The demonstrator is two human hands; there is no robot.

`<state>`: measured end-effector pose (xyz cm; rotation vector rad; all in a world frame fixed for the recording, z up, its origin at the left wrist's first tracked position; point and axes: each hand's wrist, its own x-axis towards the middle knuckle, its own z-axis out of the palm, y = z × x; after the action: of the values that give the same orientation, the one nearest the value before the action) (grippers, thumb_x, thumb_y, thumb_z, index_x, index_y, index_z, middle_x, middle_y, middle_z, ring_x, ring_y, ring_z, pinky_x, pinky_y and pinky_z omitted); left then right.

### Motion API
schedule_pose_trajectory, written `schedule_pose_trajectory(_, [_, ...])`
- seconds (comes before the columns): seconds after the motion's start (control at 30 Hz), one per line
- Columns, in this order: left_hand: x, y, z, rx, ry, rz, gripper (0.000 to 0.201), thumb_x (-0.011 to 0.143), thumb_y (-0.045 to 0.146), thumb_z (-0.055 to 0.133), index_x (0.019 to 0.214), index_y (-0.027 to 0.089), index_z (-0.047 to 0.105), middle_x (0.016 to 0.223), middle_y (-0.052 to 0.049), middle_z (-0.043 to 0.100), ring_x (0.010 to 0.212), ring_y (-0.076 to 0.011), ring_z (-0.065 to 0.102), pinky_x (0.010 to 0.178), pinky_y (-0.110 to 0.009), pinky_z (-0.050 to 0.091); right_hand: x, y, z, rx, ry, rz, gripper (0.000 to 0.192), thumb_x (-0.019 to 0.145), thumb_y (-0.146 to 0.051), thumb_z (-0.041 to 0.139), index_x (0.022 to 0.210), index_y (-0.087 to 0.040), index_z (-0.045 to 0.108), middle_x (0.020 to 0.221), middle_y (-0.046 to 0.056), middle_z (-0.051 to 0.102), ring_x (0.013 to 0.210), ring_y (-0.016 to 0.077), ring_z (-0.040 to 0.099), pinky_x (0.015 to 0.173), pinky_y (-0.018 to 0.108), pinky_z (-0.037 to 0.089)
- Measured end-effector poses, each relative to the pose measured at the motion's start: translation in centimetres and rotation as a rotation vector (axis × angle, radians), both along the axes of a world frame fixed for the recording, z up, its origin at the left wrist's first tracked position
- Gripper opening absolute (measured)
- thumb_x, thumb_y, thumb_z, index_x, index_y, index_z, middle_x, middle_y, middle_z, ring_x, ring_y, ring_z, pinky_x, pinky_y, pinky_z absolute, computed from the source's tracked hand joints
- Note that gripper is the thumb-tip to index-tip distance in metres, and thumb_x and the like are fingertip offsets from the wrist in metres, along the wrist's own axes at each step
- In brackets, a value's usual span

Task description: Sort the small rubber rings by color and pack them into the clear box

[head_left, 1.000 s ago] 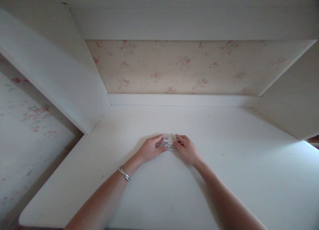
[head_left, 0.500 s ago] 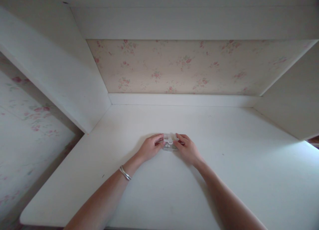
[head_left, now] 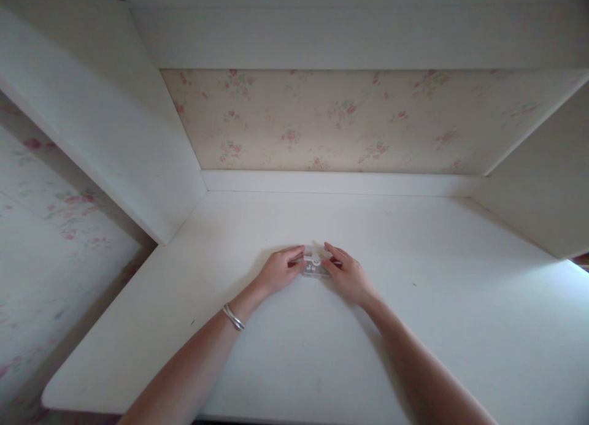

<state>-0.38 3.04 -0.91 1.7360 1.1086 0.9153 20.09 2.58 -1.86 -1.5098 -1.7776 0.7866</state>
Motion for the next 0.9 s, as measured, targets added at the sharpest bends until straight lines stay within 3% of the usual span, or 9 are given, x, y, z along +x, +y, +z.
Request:
schedule_pose_trajectory(0.13, [-0.06, -0.05, 0.17, 0.063, 0.072, 0.016, 0.044, 0.082, 0.034, 0.055, 0.123, 0.016, 0.056, 0.125, -0.007, 0.057, 0.112, -0.0202, 0.056, 0.098, -0.032, 0.045, -0.1, -0.09, 0.13, 0.009, -0.004, -0.013, 0.044, 0.084, -0.038, 0.049, 0.125, -0.024, 0.053, 0.113, 0.005, 0.062, 0.08, 0.015, 0.062, 0.077, 0.031, 0.049])
schedule_pose_trajectory(0.27, [-0.03, -0.13, 0.4, 0.159, 0.169, 0.042, 0.041, 0.083, 0.033, 0.054, 0.121, 0.018, 0.058, 0.13, -0.005, 0.054, 0.121, -0.019, 0.048, 0.106, -0.031, 0.036, -0.16, -0.12, 0.2, 0.027, -0.005, 0.006, 0.043, 0.085, -0.038, 0.048, 0.125, -0.024, 0.054, 0.121, 0.005, 0.059, 0.084, 0.0153, 0.061, 0.08, 0.031, 0.049])
schedule_pose_trajectory(0.4, [0.0, -0.1, 0.27, 0.163, 0.207, 0.016, 0.043, 0.085, 0.033, 0.05, 0.125, 0.018, 0.054, 0.136, -0.004, 0.047, 0.127, -0.0175, 0.042, 0.108, -0.03, 0.033, -0.16, -0.17, 0.26, 0.05, -0.018, 0.028, 0.043, 0.086, -0.037, 0.046, 0.126, -0.024, 0.053, 0.127, 0.005, 0.054, 0.087, 0.0154, 0.061, 0.083, 0.031, 0.048])
schedule_pose_trajectory(0.9, [0.06, 0.26, 0.03, 0.206, 0.296, -0.04, 0.042, 0.089, 0.035, 0.042, 0.126, 0.019, 0.053, 0.136, -0.003, 0.047, 0.127, -0.0167, 0.041, 0.111, -0.031, 0.029, -0.09, -0.11, 0.5, 0.117, -0.156, 0.089, 0.041, 0.087, -0.033, 0.042, 0.125, -0.02, 0.054, 0.133, 0.009, 0.048, 0.116, 0.0203, 0.05, 0.101, 0.035, 0.039])
